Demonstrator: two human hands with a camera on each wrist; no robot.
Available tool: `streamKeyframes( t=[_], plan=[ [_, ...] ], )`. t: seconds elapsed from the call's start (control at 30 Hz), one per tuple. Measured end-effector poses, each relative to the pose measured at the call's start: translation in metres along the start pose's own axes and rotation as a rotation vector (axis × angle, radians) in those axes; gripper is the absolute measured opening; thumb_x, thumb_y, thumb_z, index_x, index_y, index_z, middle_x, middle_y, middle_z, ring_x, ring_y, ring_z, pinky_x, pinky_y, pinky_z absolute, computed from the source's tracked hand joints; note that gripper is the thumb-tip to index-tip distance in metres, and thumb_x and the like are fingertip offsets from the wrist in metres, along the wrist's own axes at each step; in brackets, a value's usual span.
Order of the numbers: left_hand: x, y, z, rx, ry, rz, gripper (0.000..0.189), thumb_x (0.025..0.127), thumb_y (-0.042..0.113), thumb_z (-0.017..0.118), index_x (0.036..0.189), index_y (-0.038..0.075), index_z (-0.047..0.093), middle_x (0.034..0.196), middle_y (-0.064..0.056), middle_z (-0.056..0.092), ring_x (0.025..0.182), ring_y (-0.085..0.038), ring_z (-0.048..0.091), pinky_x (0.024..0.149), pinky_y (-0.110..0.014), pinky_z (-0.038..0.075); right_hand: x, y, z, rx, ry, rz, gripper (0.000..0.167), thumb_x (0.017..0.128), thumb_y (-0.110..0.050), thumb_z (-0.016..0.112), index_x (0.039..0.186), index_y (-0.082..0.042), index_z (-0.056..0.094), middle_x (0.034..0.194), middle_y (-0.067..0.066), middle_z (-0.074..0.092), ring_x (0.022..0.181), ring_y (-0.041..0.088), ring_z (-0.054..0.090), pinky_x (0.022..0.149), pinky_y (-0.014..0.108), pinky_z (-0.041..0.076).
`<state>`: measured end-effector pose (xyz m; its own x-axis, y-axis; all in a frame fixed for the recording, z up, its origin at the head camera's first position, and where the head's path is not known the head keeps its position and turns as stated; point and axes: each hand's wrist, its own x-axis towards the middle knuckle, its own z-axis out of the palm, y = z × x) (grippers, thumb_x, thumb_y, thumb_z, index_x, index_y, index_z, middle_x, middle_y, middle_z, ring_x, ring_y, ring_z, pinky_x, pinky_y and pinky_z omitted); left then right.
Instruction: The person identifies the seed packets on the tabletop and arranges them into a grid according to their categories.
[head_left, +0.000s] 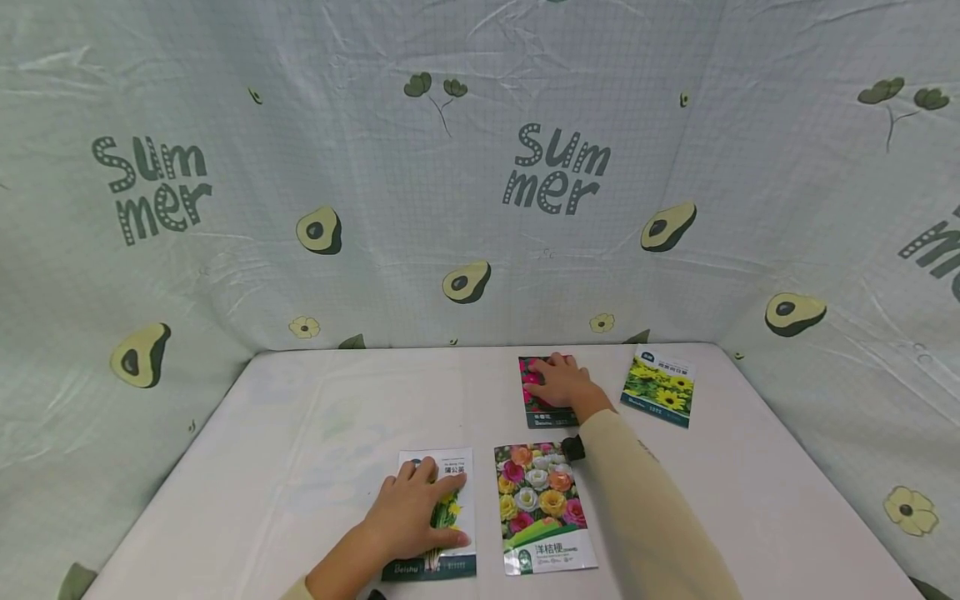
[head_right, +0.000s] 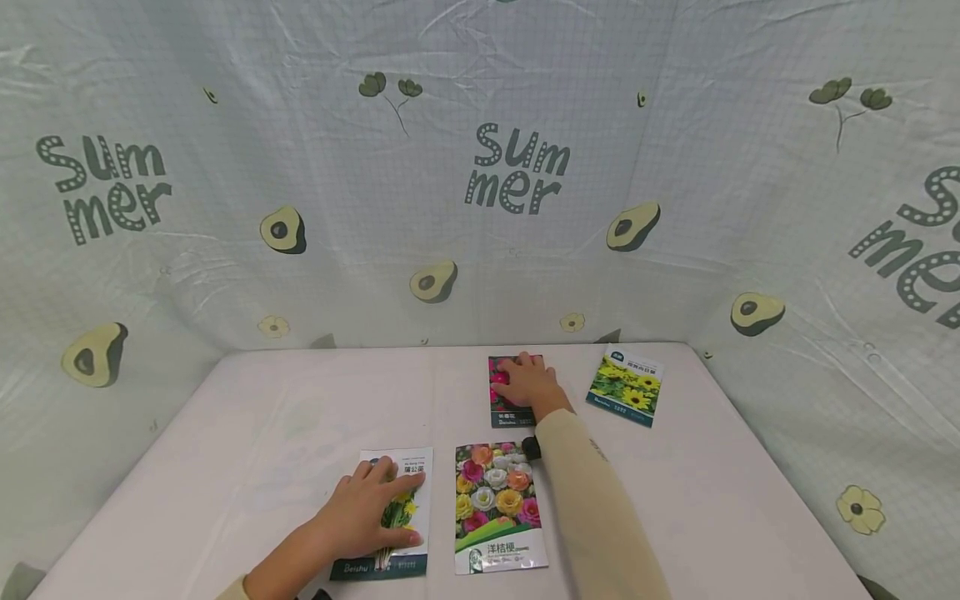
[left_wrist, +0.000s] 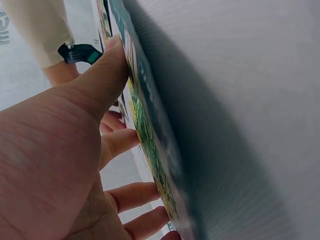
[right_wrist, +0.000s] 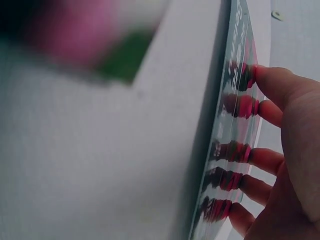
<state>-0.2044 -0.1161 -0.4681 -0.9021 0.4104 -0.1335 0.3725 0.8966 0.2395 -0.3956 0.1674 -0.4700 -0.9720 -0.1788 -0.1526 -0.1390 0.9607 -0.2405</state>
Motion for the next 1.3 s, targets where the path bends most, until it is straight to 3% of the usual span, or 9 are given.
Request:
streamKeyframes(
  t=[0.73,1.3],
  plan=[
    [-0.001,0.001,-0.003,-0.001,0.013,0.009,0.083,0.072,0.072,0.078,0.143,0.033,0.06,0.112,-0.004,0.051,0.098,-0.024,0.043,0.075,-0.042,0.036,0.0,-0.017,0.001,0.014,0.002,-0.03,0.062,0.103,-0.054,0.053,0.156,-0.024,0.044,0.158,0.017,0.036,0.146,0.043,0.029,0.117,0.064,0.026],
    [-0.001,0.002,-0.002,-0.003,0.011,0.007,0.083,0.072,0.072,0.078,0.143,0.033,0.06,0.112,-0.004,0.051,0.099,-0.024,0.043,0.075,-0.042,0.036,0.002,-0.028,0.003,0.002,-0.008,0.0,0.064,0.102,-0.056,0.054,0.157,-0.025,0.042,0.16,0.016,0.035,0.149,0.042,0.028,0.119,0.062,0.025]
  ],
)
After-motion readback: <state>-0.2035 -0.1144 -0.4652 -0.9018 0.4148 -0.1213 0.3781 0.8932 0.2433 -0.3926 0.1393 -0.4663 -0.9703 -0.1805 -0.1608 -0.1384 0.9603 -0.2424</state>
